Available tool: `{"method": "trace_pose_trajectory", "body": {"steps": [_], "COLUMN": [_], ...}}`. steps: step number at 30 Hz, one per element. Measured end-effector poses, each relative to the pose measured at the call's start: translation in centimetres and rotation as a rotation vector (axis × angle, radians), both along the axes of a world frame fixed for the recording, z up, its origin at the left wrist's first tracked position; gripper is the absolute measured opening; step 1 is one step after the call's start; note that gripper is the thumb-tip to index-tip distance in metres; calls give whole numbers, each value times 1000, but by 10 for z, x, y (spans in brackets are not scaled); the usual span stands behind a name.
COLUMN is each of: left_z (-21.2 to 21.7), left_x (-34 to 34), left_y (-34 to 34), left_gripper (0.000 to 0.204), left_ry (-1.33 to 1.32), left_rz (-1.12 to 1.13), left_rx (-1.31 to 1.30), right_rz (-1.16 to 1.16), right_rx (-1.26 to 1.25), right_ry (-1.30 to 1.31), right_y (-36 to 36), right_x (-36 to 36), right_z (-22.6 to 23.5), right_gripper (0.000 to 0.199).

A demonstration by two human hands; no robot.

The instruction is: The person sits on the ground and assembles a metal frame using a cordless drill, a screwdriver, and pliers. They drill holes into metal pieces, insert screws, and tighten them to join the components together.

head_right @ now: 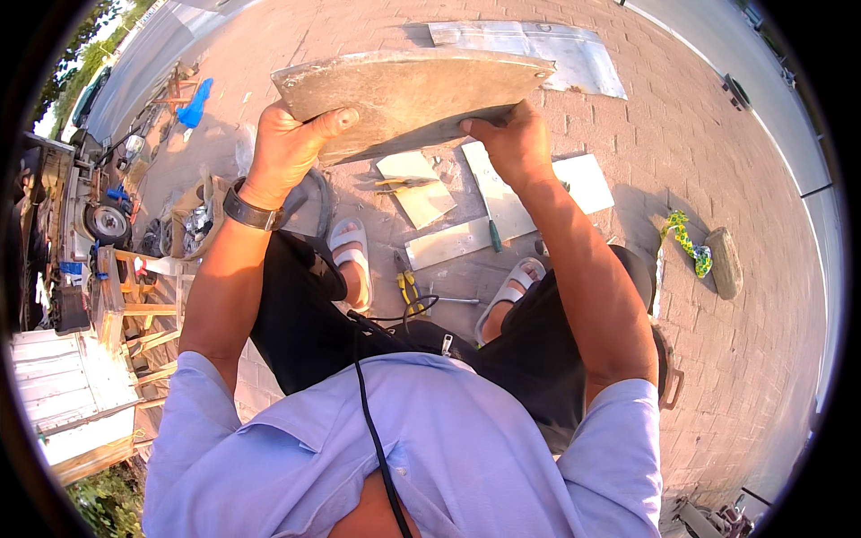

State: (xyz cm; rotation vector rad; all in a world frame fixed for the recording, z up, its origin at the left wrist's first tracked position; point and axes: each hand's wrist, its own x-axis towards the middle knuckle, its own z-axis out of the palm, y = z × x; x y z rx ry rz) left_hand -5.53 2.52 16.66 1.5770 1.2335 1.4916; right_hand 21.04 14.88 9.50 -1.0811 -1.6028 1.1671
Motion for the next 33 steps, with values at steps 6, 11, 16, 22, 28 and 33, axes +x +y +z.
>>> {"method": "trace_pose_trajectory", "body": {"steps": [6,11,16,22,28,33], "left_z": [1,-4,6,-10,-15,-19], "left_x": [15,14,24,18,17,24], "left_y": [-6,-3,-11,-8,-4,5], "left_gripper": [28,26,29,27,30,34], "left_ry": [-10,315,494,727,917,964], "left_rz": [-83,31,53,137,209,203], "left_rx": [4,122,28,67,268,452], "right_rz": [3,94,153,280,381,551], "right_rx": [-17,-46,-179,-244,-841,-734], "right_ry": [-187,-213,-430,-551,454,687], "right_y": [5,12,12,-1,-30,-38], "right_x": [-3,-11,-19,-24,-24,-29], "right_z": [-10,-27,-48,-45,17,40], "right_gripper": [49,56,77,69,58,57]}}
